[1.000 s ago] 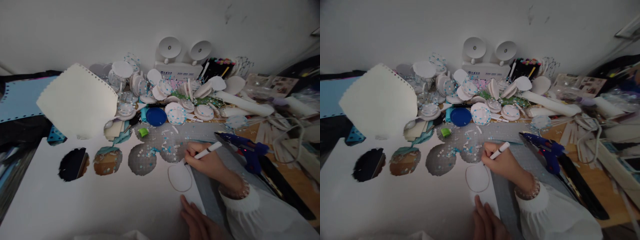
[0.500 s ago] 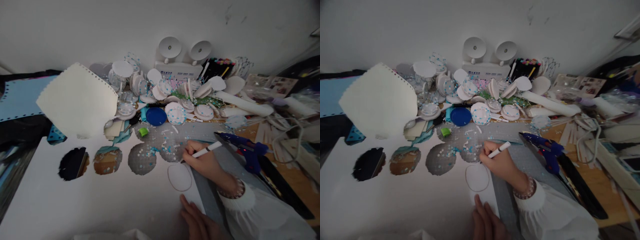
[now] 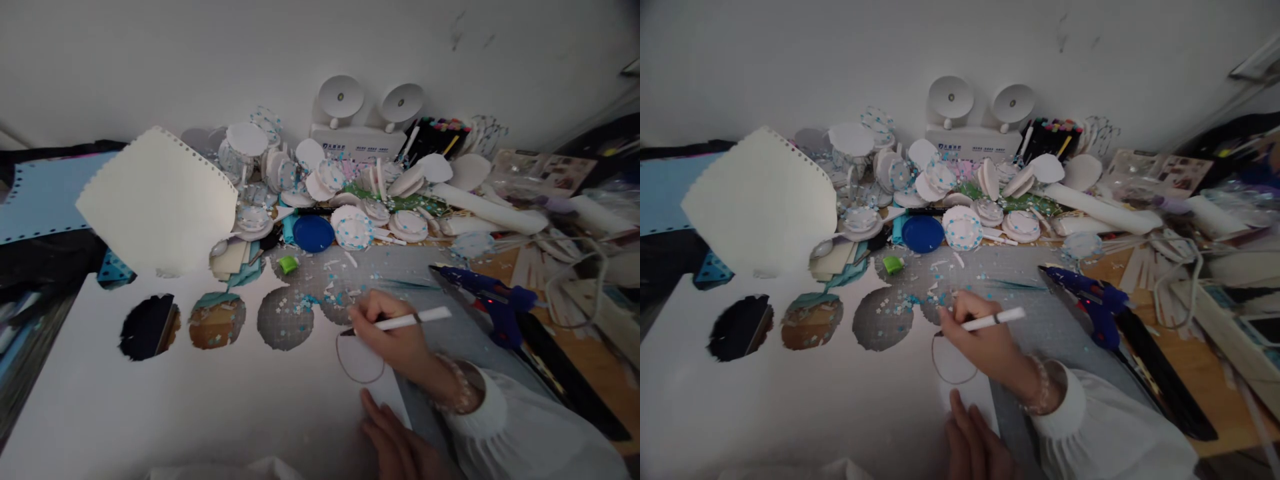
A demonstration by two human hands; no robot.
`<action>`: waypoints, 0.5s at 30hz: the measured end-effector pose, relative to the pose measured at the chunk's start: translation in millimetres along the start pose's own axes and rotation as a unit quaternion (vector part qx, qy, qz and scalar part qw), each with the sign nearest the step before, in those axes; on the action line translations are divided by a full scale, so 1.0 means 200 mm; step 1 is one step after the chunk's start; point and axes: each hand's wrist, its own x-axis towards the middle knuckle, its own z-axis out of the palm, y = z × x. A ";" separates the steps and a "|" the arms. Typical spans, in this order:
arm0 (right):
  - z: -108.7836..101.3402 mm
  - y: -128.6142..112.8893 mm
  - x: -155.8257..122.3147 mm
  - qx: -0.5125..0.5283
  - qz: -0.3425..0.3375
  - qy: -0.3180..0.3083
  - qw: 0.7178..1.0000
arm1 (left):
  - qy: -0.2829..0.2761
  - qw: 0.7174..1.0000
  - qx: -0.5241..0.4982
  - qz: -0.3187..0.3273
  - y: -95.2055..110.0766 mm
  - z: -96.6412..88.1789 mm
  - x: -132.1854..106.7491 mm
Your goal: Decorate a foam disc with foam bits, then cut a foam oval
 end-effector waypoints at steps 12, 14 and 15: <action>-0.12 -0.02 0.07 0.041 0.052 0.005 0.998 | 0.149 0.799 0.485 0.324 -0.15 0.03 -0.01; -0.11 -0.01 0.06 0.035 0.060 -0.009 0.998 | 0.118 0.806 0.498 0.296 -0.12 0.10 -0.05; -0.10 -0.01 0.06 0.030 0.062 -0.013 0.998 | 0.107 0.815 0.492 0.288 -0.10 0.13 -0.07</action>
